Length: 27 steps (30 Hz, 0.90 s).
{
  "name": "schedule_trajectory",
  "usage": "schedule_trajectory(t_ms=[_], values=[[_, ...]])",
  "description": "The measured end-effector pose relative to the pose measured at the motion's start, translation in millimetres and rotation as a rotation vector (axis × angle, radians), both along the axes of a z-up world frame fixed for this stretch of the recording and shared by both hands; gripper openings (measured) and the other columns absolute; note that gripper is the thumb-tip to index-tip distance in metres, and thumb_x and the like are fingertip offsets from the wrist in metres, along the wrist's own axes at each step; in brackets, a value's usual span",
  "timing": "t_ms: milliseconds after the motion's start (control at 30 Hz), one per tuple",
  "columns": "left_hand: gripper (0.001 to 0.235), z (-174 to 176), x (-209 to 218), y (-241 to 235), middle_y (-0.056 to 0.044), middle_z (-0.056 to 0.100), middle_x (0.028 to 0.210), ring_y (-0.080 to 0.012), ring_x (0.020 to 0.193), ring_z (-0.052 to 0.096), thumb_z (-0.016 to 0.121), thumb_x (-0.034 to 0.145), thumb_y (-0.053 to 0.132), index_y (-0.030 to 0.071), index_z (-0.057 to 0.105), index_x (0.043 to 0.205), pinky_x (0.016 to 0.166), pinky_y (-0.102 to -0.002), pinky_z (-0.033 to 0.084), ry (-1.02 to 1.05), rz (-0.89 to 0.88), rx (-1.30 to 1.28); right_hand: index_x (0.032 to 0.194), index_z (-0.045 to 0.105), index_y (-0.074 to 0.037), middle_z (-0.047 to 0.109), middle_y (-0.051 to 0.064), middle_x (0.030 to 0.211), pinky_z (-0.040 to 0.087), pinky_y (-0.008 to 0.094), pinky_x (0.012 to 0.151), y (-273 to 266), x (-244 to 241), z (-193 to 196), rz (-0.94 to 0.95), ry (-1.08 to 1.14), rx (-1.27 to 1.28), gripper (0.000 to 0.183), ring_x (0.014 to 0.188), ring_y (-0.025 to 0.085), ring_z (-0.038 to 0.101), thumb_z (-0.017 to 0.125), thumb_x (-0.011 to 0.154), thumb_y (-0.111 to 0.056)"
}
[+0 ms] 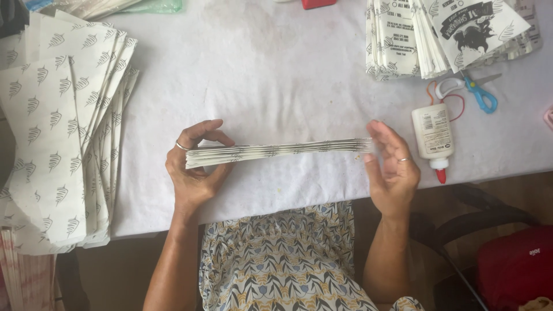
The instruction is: The person applies liquid glue from a bottle to several pieces of printed paper, then stacks the papers together.
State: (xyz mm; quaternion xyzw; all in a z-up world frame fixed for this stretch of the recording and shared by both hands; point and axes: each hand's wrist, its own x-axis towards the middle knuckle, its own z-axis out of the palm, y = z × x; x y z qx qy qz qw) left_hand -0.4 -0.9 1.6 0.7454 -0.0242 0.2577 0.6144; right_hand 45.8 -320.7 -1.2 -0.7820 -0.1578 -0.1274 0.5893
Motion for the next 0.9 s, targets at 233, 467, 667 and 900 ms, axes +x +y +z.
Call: schedule_trajectory(t_ms=[233,467,667,900], values=[[0.043,-8.8,-5.3,4.1,-0.016,0.073,0.076,-0.0285,0.076,0.074,0.079,0.072,-0.008,-0.005,0.069,0.113,0.093,-0.05,0.057,0.052,-0.021,-0.05,0.105,0.067,0.008,0.071,0.019,0.097,0.055,0.043,0.093,-1.2,1.4,-8.2,-0.024,0.012,-0.141,0.013,0.097,0.032,0.072,0.073,0.094,0.004],[0.044,8.2,-19.0,-2.0,-0.019,0.074,0.08,-0.0271,0.078,0.073,0.08,0.068,-0.014,-0.007,0.07,0.111,0.088,-0.047,0.058,0.096,0.043,-0.14,0.109,0.068,0.006,0.071,0.014,0.091,0.055,0.035,0.09,-14.9,-6.9,-6.1,-0.067,0.1,0.035,0.027,0.089,0.019,0.068,0.081,0.086,0.002],[0.079,82.2,-39.5,-12.5,-0.032,0.049,0.141,-0.0452,0.128,0.055,0.065,0.075,0.004,-0.004,0.033,0.147,0.12,-0.065,0.039,-0.013,0.164,0.207,0.131,0.05,0.007,0.069,0.019,0.086,0.056,0.034,0.088,-14.1,-23.6,29.8,0.072,0.136,0.26,0.065,0.083,0.019,0.066,0.081,0.074,0.009],[0.037,144.6,-55.5,-94.5,-0.015,0.071,0.108,-0.0274,0.099,0.066,0.071,0.097,0.033,0.001,0.064,0.115,0.091,-0.046,0.052,-0.231,-0.216,0.73,0.125,0.048,0.003,0.076,0.021,0.096,0.064,0.041,0.094,27.1,-72.5,79.7,0.294,-0.1,0.202,0.057,0.083,0.025,0.079,0.076,0.077,0.014]])
